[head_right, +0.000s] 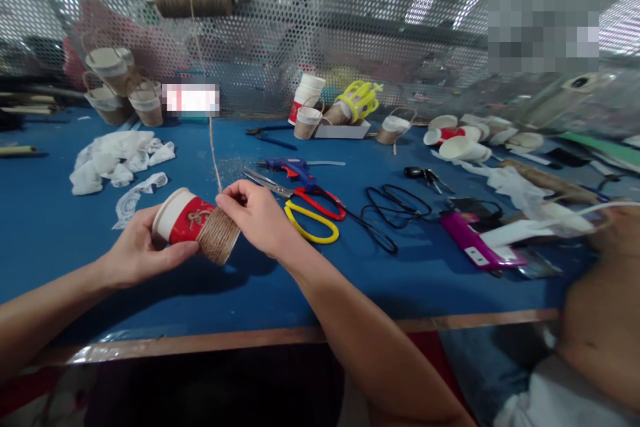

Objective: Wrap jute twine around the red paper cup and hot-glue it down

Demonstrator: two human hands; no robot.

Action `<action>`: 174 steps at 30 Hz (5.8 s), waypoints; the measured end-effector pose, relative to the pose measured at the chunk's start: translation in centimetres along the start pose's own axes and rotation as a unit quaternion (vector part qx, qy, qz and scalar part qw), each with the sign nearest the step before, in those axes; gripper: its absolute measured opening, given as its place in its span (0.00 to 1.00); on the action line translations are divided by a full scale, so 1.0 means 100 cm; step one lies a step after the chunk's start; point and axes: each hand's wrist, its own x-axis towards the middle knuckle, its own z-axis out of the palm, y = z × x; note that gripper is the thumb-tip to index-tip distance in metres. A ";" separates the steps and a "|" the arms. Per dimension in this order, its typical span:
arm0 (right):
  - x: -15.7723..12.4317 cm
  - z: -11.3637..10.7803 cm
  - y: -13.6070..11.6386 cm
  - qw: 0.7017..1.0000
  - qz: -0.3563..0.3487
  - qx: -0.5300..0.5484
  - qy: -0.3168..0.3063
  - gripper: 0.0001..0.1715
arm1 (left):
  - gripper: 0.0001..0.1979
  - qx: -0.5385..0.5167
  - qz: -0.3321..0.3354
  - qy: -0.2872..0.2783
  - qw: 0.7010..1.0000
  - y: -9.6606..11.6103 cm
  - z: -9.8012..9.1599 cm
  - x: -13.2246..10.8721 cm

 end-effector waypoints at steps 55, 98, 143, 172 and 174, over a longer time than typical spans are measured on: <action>-0.006 0.000 -0.003 0.993 -0.082 -0.066 0.049 0.08 | 0.01 0.083 0.004 0.001 0.997 0.006 0.001 0.007; -0.010 0.017 0.005 0.953 -0.192 -0.231 0.033 0.04 | 0.04 -0.162 -0.249 0.034 0.954 0.006 0.000 0.016; 0.019 0.009 -0.011 0.921 -0.059 -0.211 -0.322 0.15 | 0.06 -0.158 -0.019 -0.270 0.950 0.041 0.030 -0.017; 0.048 -0.090 0.047 0.939 0.093 -0.252 0.217 0.18 | 0.09 -0.085 -0.149 0.001 0.985 0.002 0.007 0.009; 0.035 -0.089 0.025 0.960 0.072 -0.188 0.196 0.18 | 0.09 -0.095 -0.153 0.005 0.984 0.003 0.006 0.010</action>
